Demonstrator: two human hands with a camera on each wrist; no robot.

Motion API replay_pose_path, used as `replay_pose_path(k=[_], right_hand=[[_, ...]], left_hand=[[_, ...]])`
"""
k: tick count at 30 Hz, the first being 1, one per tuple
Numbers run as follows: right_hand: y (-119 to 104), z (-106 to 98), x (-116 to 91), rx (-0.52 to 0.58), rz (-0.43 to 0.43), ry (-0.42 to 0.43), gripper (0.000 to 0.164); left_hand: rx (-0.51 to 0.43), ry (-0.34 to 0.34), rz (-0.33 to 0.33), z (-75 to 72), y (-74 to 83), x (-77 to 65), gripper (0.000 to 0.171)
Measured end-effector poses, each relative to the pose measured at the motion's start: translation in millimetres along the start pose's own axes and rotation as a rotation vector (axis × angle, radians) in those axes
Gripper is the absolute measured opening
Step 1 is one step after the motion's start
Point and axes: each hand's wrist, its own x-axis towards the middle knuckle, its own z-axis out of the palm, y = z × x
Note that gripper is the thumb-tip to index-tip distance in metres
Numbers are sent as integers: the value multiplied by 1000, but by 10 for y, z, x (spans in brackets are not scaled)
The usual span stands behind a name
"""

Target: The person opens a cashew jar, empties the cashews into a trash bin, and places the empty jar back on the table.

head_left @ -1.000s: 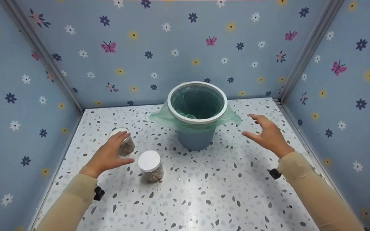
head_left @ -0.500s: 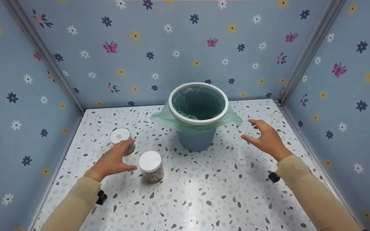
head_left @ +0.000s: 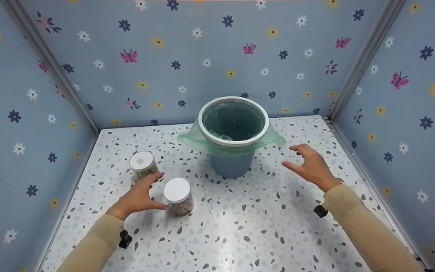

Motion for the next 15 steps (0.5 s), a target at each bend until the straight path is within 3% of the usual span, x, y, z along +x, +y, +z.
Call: replay_pose_path(k=[6,15], right_hand=[[1,49,-33,0,-34,8,55],[-23,146,-80,41,-43,-1,52]], left_hand=[[-82,-16,-14,118,-31,21,115],[-139,0,15,264,-108,67,110]])
